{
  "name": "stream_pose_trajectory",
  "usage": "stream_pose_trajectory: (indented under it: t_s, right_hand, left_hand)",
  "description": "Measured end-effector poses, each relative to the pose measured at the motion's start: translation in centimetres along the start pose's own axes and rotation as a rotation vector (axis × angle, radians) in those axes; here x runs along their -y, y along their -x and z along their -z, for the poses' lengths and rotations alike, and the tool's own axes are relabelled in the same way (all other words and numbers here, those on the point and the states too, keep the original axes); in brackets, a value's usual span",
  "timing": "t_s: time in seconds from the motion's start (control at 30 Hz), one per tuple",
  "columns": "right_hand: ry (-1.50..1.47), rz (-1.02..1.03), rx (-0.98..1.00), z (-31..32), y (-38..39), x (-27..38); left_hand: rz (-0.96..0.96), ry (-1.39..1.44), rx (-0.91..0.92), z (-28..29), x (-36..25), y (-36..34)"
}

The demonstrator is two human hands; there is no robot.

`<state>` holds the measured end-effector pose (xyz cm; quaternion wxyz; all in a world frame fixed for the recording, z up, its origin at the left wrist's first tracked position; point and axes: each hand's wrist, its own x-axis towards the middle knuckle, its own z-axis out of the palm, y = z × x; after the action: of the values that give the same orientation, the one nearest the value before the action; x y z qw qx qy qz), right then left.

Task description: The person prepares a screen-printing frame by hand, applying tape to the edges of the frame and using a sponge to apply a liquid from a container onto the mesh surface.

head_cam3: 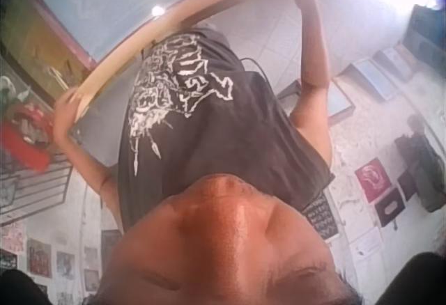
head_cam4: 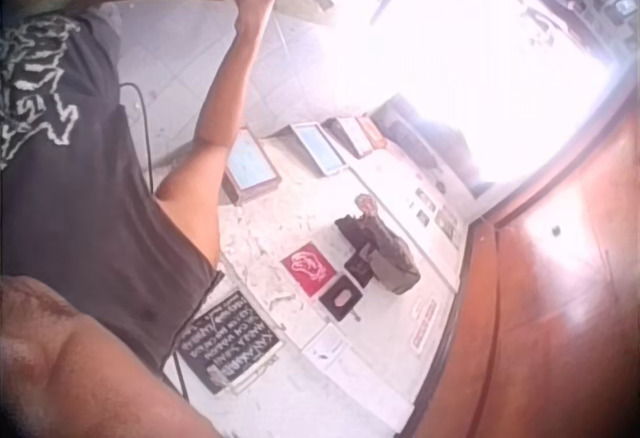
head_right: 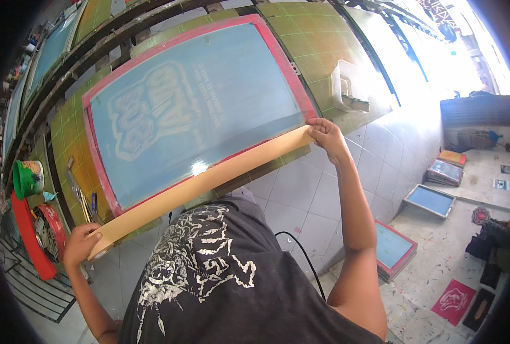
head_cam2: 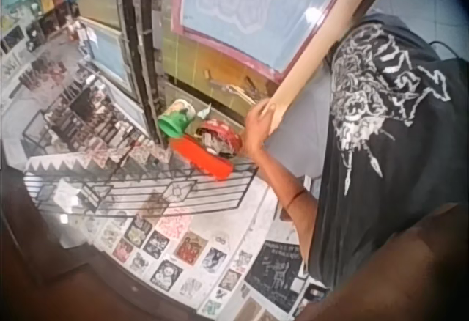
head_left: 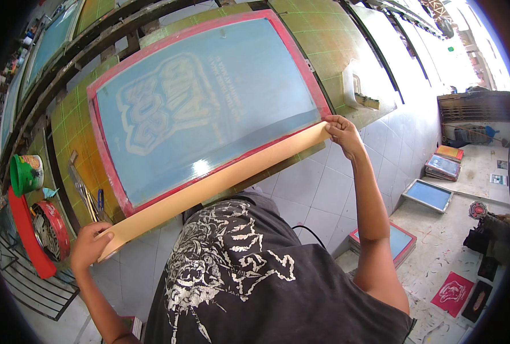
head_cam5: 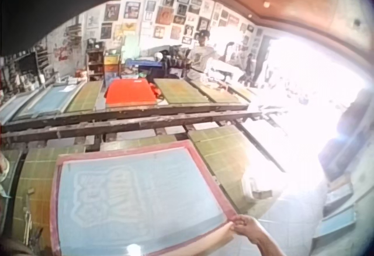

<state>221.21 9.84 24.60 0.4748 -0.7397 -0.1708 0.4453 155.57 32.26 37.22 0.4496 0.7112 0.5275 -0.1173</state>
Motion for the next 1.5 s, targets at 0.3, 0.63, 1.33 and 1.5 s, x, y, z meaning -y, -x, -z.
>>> stream_pose_trajectory:
  t_s: [0.3,0.63,1.33,1.5]
  right_hand:
    - [0.151,0.216,-0.175,-0.7,-3.5,-1.6]
    - [0.286,0.267,-0.384,-2.2,-4.1,-2.1]
    - [0.419,0.271,-0.497,-2.3,-5.0,-2.4]
    - [0.407,0.283,-0.512,-2.5,-5.1,-2.6]
  left_hand:
    - [-0.027,0.0,-0.032,-1.7,-0.8,-2.3]
    - [0.029,0.053,0.06,-1.8,-2.2,-3.6]
    - [0.015,-0.008,0.063,-2.1,-1.2,-5.5]
    - [-0.002,-0.048,0.055,-2.1,-1.3,-5.7]
